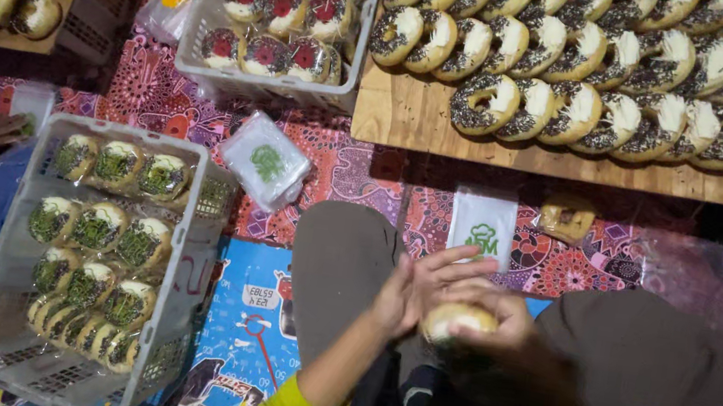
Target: The person sits on the floor and repeatedly picks up ring-shaped pastries from a wooden board, places each into a small plastic bag, and sets the bagged pastry aside. The person handles the pastries one at a time and continues the process for the duration of the clip.
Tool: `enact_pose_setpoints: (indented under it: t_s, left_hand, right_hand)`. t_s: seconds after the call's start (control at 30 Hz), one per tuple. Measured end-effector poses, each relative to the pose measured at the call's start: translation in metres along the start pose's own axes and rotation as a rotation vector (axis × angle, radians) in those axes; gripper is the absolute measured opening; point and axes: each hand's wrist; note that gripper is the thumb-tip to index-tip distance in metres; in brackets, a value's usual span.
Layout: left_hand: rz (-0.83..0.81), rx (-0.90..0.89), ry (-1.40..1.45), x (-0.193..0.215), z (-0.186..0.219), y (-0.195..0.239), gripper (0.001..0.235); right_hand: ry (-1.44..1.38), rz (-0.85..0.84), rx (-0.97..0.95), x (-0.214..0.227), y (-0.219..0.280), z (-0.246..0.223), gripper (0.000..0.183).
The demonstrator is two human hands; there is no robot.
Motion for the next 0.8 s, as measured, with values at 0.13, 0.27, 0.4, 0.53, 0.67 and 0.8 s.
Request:
enact_pose_setpoints:
  t_s: [0.13,0.27,0.4,0.53,0.67,0.8]
  left_hand:
    - [0.713,-0.154,-0.279,0.012,-0.043,0.033,0.041]
    - [0.922,-0.356,-0.81,0.06,-0.013,0.053,0.019]
    - [1.11,-0.288,-1.031,0.095,0.002,0.104,0.016]
    - [1.214,-0.106,-0.836,0.133,-0.037,0.148,0.019]
    - [1.076,0.104,-0.508,0.15,-0.036,0.148,0.037]
    - [0.837,0.243,-0.604,0.11,-0.056,0.084,0.064]
  right_hand:
    - [0.276,0.363,0.172,-0.047,-0.016,-0.004,0.032]
    - [-0.414,0.498,-0.039,-0.035,-0.096,0.017,0.022]
    - [0.148,0.39,0.003,-0.053,-0.12,0.058,0.019]
    - [-0.268,0.35,-0.273,-0.094,-0.116,0.118,0.02]
    - [-0.7,0.346,-0.546,-0.081,-0.1,0.137,0.024]
    - [-0.654,0.361,-0.553,-0.007,-0.07,0.171,0.044]
Point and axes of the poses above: each hand's wrist, its own y-axis away from the middle knuckle, its own x-axis out of the back of the hand, z = x × y, and after that the axes turned 2 degrees about -z, right-handed
